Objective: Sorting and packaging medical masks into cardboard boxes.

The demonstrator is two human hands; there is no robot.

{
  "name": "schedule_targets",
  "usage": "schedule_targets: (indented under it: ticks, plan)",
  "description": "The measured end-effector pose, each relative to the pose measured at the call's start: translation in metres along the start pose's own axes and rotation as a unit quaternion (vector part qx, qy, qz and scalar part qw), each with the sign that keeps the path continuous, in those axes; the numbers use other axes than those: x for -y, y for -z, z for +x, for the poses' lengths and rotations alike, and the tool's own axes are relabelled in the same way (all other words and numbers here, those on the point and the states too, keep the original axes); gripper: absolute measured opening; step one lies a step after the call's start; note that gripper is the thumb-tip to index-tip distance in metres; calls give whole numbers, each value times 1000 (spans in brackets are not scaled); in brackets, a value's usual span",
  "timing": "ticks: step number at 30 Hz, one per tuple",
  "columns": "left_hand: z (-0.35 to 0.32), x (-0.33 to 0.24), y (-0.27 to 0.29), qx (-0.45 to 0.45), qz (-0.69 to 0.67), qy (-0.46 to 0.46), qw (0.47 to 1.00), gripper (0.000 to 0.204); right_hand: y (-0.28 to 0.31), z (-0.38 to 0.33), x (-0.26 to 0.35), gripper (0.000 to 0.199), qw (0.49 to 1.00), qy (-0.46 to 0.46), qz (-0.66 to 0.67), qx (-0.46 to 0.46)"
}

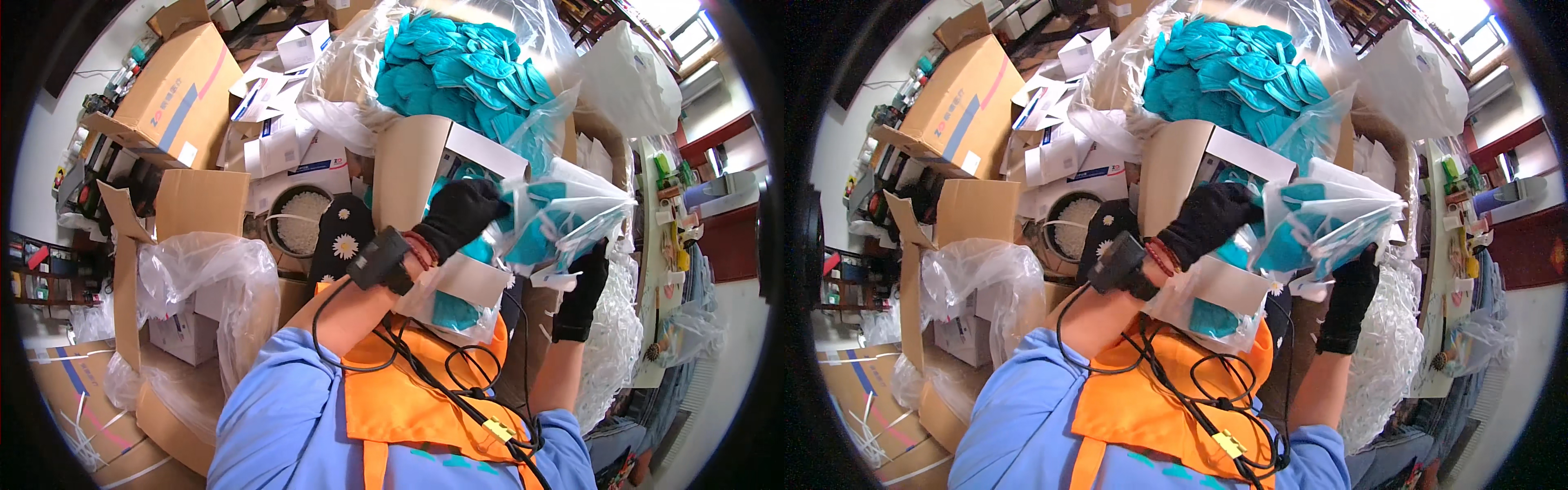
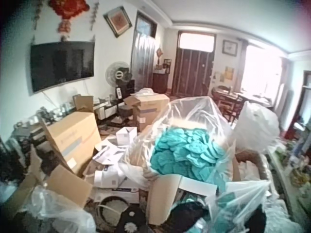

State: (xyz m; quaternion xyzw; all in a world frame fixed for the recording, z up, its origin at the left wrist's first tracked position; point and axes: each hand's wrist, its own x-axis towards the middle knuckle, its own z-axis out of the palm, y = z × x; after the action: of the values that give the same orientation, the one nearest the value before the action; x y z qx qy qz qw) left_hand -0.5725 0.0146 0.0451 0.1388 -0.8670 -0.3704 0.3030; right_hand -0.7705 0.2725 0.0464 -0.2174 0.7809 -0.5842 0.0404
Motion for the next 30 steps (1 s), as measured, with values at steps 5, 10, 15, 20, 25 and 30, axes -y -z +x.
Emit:
schedule_targets:
  ticks: [5,10,15,20,25,30]
  plan:
    - [0,14,28,36,43,200,978,31,6,0,5,35,993,8,118,-28]
    - [3,-4,39,-252,34,13,967,31,-9,-1,24,34,1000,-1,21,-18]
    - [1,-52,44,37,-107,105,988,36,-31,-7,37,46,988,-120,98,-20]
    - [-4,0,21,21,1,108,994,36,-25,10,23,36,981,-39,150,-116]
    - [-7,-1,39,-61,144,114,981,27,-2,9,18,42,966,-104,217,-92]
    - [-2,-46,33,-70,-121,4,990,17,-25,-6,36,35,985,-77,133,-74]
